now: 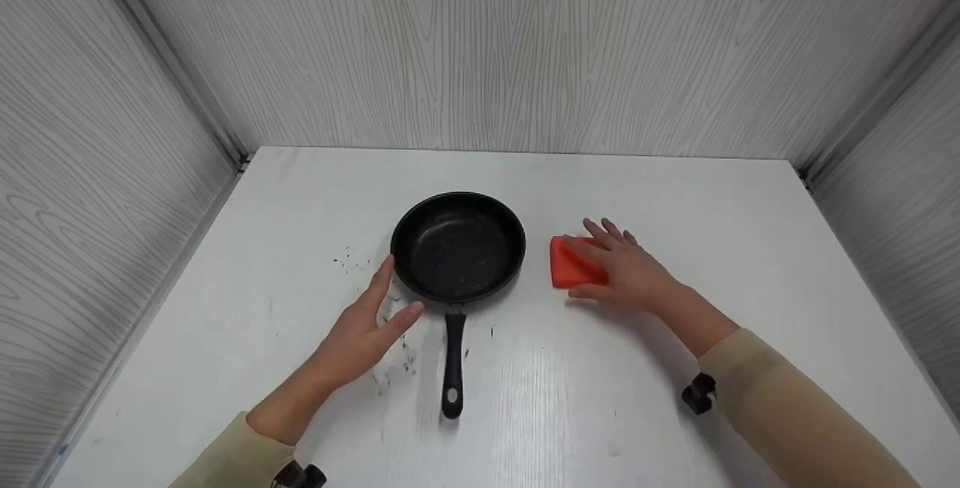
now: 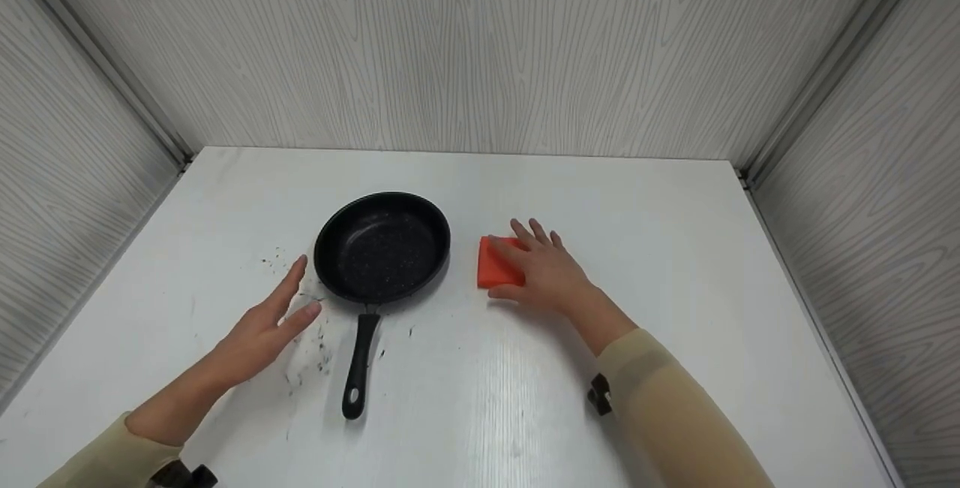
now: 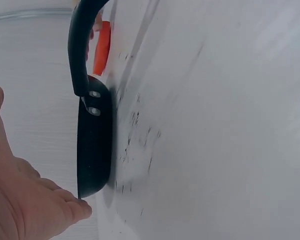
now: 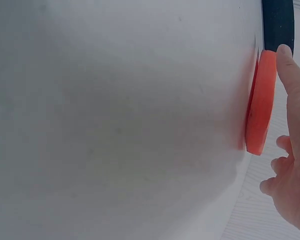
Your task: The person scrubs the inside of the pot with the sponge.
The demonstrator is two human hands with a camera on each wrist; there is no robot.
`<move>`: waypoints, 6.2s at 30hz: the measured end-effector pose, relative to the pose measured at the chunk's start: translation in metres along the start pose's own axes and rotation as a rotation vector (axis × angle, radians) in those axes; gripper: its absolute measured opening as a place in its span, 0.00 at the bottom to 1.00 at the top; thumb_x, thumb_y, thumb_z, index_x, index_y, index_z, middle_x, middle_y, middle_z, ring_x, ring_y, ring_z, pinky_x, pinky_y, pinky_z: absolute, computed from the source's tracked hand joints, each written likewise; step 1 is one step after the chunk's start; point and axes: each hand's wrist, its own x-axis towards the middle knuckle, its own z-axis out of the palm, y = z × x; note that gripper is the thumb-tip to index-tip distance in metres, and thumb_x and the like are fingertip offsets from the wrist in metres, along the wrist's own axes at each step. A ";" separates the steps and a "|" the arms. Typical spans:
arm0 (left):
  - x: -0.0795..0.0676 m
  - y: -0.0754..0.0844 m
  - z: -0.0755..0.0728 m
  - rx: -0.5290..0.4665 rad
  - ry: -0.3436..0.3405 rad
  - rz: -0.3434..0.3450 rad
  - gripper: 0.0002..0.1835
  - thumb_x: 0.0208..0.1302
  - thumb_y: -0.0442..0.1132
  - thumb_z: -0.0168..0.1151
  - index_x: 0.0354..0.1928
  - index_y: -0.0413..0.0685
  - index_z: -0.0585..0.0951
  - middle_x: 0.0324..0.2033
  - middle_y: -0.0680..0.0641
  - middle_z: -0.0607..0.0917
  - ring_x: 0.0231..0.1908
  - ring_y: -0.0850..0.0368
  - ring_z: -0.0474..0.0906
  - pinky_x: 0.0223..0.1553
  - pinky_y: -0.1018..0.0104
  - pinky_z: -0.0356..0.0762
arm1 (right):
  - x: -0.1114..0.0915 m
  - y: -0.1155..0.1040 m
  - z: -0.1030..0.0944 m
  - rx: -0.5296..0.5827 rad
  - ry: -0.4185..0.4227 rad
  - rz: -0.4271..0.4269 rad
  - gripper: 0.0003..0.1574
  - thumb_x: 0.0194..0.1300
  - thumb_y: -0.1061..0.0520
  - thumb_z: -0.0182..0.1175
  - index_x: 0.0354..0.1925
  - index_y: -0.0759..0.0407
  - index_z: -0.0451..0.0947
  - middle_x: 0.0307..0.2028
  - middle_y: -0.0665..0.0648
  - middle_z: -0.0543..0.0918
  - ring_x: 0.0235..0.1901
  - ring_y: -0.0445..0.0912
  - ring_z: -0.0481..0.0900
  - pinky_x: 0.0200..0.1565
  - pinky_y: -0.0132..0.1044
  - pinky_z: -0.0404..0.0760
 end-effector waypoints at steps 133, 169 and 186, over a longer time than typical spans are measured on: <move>0.025 -0.014 0.078 -1.146 -0.322 -0.286 0.24 0.80 0.41 0.62 0.67 0.29 0.74 0.41 0.36 0.90 0.41 0.48 0.91 0.53 0.50 0.87 | 0.069 -0.116 -0.016 0.091 -0.198 -0.208 0.26 0.71 0.42 0.66 0.63 0.48 0.86 0.64 0.63 0.80 0.66 0.58 0.73 0.66 0.53 0.76; 0.025 -0.013 0.075 -1.154 -0.338 -0.289 0.23 0.80 0.41 0.61 0.65 0.29 0.74 0.35 0.41 0.90 0.36 0.54 0.90 0.46 0.57 0.90 | 0.083 -0.133 0.001 0.213 -0.221 -0.240 0.26 0.72 0.39 0.68 0.63 0.44 0.87 0.54 0.52 0.85 0.53 0.49 0.76 0.53 0.45 0.77; 0.026 -0.013 0.077 -1.144 -0.333 -0.300 0.20 0.80 0.42 0.62 0.60 0.32 0.75 0.35 0.41 0.89 0.35 0.53 0.90 0.44 0.56 0.90 | 0.084 -0.130 0.006 0.299 -0.224 -0.285 0.27 0.73 0.38 0.65 0.65 0.43 0.85 0.59 0.52 0.84 0.57 0.47 0.79 0.58 0.45 0.78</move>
